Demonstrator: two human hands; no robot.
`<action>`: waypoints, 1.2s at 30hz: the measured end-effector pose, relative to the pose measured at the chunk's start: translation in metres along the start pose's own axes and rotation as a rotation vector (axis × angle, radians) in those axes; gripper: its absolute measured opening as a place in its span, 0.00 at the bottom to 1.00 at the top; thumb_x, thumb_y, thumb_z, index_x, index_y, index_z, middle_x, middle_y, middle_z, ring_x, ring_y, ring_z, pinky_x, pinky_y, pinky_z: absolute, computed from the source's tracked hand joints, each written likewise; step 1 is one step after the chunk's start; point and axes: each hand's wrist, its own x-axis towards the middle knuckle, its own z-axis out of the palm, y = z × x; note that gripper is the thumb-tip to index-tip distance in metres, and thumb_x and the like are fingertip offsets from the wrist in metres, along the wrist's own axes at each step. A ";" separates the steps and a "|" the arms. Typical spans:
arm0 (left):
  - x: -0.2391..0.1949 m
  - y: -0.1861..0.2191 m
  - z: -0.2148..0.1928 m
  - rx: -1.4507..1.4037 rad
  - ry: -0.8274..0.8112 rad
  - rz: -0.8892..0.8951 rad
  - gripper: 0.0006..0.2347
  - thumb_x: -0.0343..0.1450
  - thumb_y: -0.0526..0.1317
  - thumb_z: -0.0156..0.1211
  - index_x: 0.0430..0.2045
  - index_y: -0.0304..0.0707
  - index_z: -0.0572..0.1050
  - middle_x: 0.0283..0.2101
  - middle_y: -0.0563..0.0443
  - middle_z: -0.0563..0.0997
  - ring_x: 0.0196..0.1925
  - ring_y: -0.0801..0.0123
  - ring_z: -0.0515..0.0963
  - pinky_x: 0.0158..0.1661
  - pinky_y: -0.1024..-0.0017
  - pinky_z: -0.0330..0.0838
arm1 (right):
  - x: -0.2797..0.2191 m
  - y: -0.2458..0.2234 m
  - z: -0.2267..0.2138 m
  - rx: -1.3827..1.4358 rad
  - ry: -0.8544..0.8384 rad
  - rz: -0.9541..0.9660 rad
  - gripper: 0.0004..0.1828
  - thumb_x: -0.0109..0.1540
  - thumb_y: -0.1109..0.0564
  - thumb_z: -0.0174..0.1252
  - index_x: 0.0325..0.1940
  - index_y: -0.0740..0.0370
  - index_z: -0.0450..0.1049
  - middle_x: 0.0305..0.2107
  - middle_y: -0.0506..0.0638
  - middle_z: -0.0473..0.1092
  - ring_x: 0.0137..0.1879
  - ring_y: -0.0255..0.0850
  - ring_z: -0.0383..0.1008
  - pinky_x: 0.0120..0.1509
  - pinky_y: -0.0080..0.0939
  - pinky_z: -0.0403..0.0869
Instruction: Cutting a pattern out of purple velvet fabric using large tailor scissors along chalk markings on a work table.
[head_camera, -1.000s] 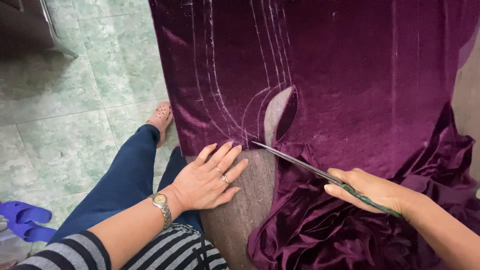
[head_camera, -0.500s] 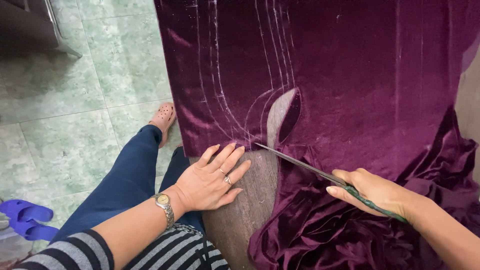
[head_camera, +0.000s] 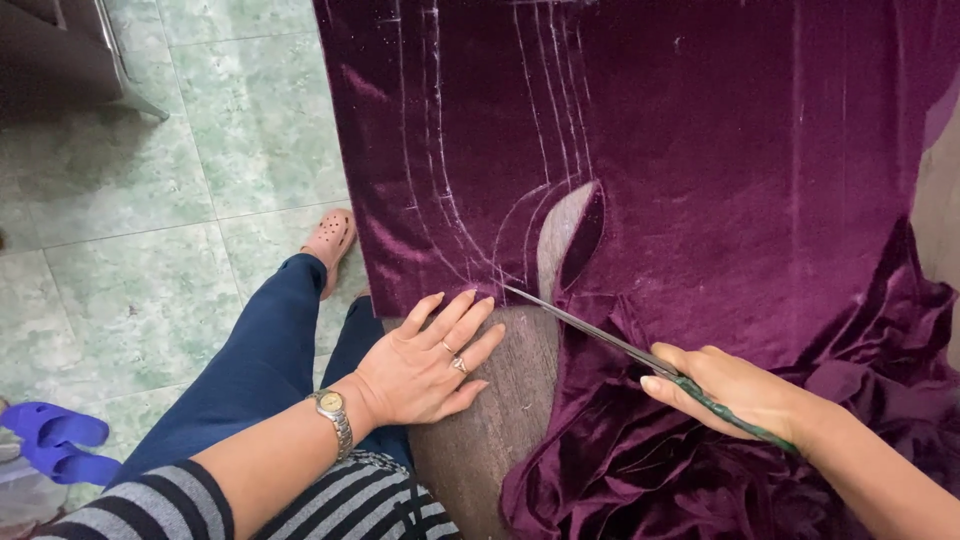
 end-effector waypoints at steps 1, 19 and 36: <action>0.000 0.000 0.000 0.000 0.000 0.000 0.24 0.70 0.56 0.47 0.56 0.41 0.68 0.62 0.37 0.67 0.63 0.50 0.67 0.59 0.55 0.55 | -0.001 -0.001 -0.001 0.000 0.000 0.000 0.19 0.64 0.36 0.45 0.32 0.51 0.64 0.16 0.42 0.63 0.23 0.35 0.63 0.34 0.36 0.67; 0.000 0.000 0.001 -0.032 0.024 -0.009 0.24 0.70 0.55 0.48 0.56 0.40 0.68 0.61 0.37 0.68 0.64 0.49 0.67 0.60 0.55 0.55 | -0.004 -0.009 -0.003 -0.005 0.009 0.020 0.19 0.64 0.36 0.45 0.32 0.49 0.65 0.15 0.41 0.61 0.21 0.34 0.60 0.32 0.34 0.66; -0.001 -0.001 0.001 -0.025 0.025 0.008 0.25 0.70 0.56 0.50 0.56 0.41 0.67 0.61 0.38 0.68 0.63 0.49 0.67 0.60 0.55 0.56 | 0.008 -0.011 0.019 0.122 0.084 0.036 0.19 0.65 0.39 0.49 0.28 0.52 0.63 0.16 0.40 0.60 0.22 0.33 0.56 0.29 0.36 0.63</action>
